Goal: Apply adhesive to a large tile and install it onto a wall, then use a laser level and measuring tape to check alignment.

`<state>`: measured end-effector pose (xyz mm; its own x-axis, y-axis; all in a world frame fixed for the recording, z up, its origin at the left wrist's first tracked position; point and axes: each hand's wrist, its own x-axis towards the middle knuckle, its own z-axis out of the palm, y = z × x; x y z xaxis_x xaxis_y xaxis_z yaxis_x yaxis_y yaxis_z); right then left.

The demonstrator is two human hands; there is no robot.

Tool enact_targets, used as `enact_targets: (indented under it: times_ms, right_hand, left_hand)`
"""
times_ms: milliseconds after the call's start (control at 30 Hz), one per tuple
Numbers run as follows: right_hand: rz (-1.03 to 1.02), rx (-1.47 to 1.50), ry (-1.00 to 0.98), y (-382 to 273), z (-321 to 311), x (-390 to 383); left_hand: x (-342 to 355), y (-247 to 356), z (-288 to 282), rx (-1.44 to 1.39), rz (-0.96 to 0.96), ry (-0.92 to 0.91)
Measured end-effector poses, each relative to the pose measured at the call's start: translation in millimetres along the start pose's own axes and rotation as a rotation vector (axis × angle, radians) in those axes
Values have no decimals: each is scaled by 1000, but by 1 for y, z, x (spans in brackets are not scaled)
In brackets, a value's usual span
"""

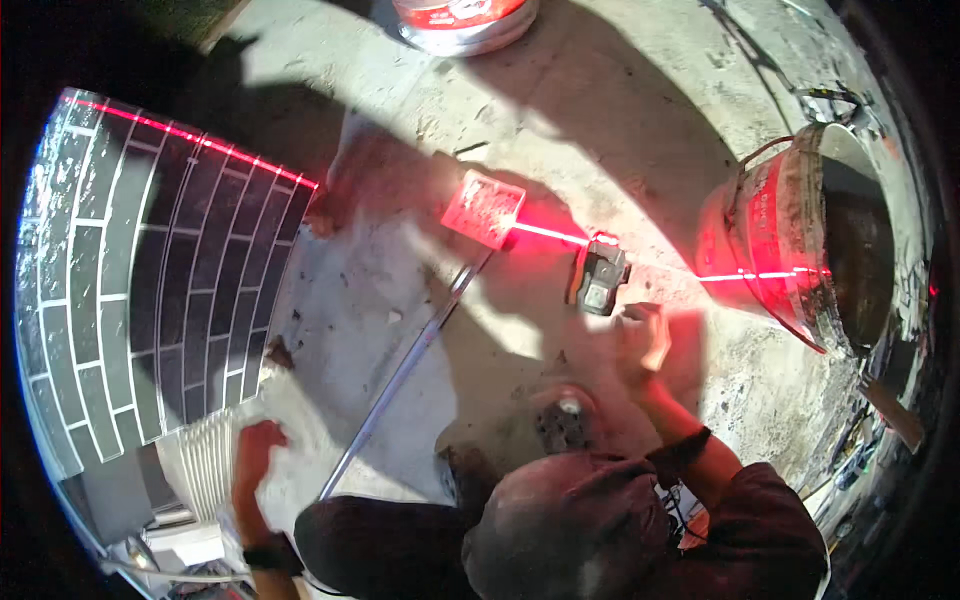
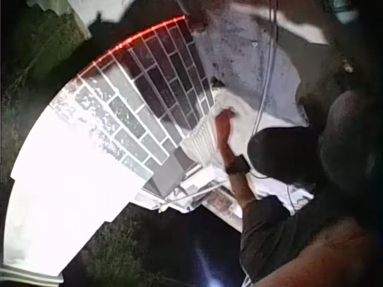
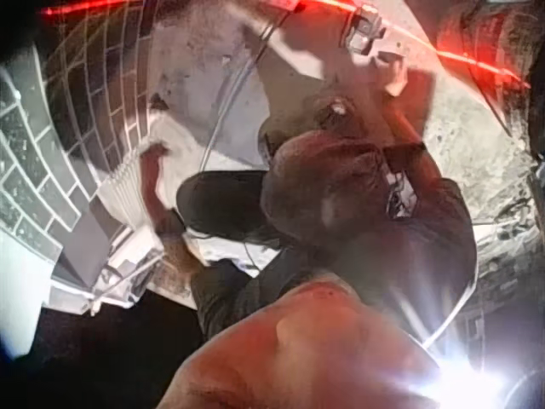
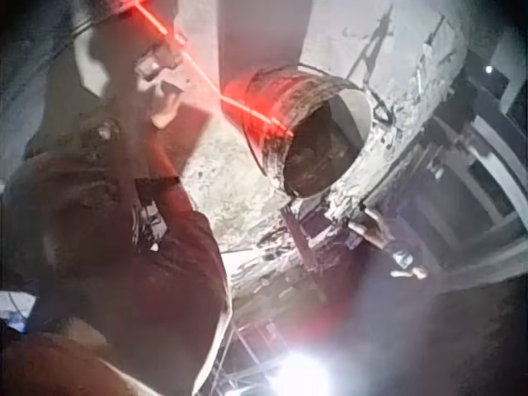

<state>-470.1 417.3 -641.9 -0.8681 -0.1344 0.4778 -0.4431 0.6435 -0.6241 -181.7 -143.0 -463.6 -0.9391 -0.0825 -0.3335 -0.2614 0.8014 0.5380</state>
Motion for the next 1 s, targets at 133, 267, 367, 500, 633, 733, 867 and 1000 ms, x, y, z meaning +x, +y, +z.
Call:
enact_targets:
  times_ms: [133,267,367,500,633,733,867,1000]
  right_hand:
    - [330,624,-399,-93,-74,100]
    - [271,1428,-924,-191,-100,166]
    - [-304,1350,-1346,-191,-68,154]
    - [489,1367,-1509,-115,-54,57]
    - [157,215,-1749,-1,-102,-43]
    - [327,-65,-1118,75,-115,-74]
    - [500,-214,-586,149,-101,-65]
    - [100,-342,-337,174,-73,-52]
  left_hand:
    - [25,111,-137,-171,-225,317]
    - [87,190,-155,-26,-9,222]
    - [105,188,-78,-820,99,8]
    - [27,151,23,-1167,-343,56]
    - [-22,96,-18,-508,-546,-318]
    - [-5,103,-94,-423,-722,-39]
    - [98,161,-110,305,-86,211]
    - [229,199,44,98,120,10]
